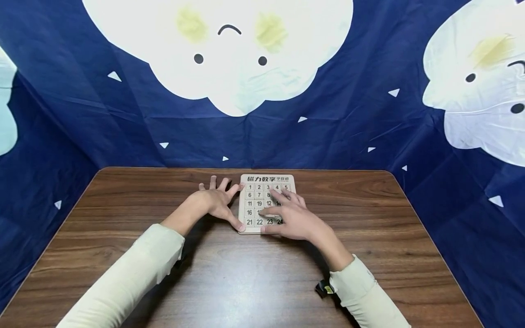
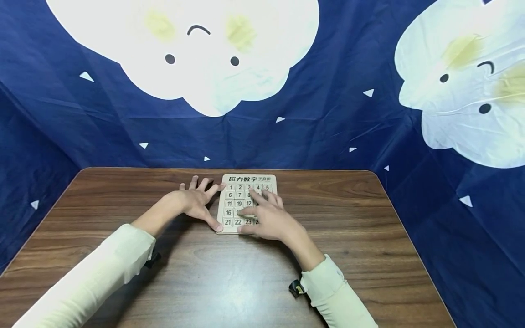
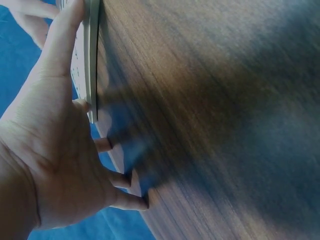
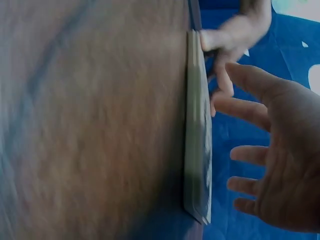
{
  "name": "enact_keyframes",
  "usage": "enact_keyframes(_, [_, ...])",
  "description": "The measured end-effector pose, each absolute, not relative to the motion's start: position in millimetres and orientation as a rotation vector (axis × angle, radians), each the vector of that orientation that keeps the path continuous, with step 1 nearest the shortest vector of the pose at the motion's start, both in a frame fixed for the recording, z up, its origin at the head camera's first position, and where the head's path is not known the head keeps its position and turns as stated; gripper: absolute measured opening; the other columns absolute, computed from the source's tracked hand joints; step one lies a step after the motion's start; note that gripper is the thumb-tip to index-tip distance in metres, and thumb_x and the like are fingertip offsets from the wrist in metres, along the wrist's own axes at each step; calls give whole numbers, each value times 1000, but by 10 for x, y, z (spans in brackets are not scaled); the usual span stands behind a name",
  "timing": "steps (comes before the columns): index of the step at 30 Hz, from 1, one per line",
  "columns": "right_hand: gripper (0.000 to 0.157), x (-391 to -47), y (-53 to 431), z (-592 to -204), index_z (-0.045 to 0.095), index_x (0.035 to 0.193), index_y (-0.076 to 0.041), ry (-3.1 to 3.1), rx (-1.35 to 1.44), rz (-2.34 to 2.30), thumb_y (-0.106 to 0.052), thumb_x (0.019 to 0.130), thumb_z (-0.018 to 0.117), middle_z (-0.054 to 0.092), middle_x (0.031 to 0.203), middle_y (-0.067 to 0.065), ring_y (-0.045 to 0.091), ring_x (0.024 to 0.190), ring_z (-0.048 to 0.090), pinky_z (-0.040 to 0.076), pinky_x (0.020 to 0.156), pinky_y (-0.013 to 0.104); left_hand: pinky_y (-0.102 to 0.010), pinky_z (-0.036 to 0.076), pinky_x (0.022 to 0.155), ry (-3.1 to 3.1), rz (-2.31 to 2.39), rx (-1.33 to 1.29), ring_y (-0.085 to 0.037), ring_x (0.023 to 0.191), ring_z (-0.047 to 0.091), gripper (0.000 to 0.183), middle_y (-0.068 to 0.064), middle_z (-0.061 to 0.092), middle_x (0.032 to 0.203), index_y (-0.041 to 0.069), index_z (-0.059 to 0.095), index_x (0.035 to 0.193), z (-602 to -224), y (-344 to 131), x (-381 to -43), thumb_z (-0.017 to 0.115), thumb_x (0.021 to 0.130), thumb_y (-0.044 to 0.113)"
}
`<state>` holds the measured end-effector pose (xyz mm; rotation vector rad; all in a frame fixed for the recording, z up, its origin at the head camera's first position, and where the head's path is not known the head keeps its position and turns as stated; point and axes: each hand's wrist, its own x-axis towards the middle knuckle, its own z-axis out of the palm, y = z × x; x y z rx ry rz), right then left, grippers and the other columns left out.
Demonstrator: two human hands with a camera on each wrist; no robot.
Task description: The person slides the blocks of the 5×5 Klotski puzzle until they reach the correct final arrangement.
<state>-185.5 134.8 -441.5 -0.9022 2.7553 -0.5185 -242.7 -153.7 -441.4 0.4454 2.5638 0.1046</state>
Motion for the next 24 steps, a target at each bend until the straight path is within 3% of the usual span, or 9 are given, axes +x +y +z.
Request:
enact_keyframes(6, [42, -1857, 1321, -4366, 87, 129, -27, 2834, -803, -463, -58, 100, 81, 38, 182, 21, 57, 170, 26, 23, 133, 76, -93, 9, 128, 2567, 108, 445, -69, 169, -9, 153, -24, 4, 190, 33, 7, 183, -4416, -1534, -2427, 85, 67, 95])
enact_keyframes(13, [61, -1950, 1168, -4427, 72, 153, -28, 2791, -840, -465, -61, 102, 76, 29, 186, 21, 56, 171, 23, 23, 134, 76, -93, 9, 128, 2562, 104, 436, -70, 168, -9, 152, -24, 3, 190, 31, 8, 183, -4431, -1554, -2430, 85, 68, 94])
enact_keyframes(20, [52, -1945, 1241, -4402, 83, 138, -24, 2766, -866, -505, -59, 100, 79, 32, 185, 22, 58, 171, 21, 19, 134, 80, -93, 7, 128, 2565, 116, 438, -69, 169, -10, 153, -23, 2, 190, 33, 7, 183, -4453, -1562, -2438, 85, 67, 94])
enact_keyframes(24, [58, -1977, 1261, -4390, 80, 143, -22, 2835, -787, -480, -62, 100, 79, 32, 184, 23, 58, 170, 23, 20, 135, 77, -93, 5, 128, 2559, 130, 433, -69, 169, -11, 153, -22, 2, 190, 34, 6, 183, -4446, -1565, -2437, 86, 66, 94])
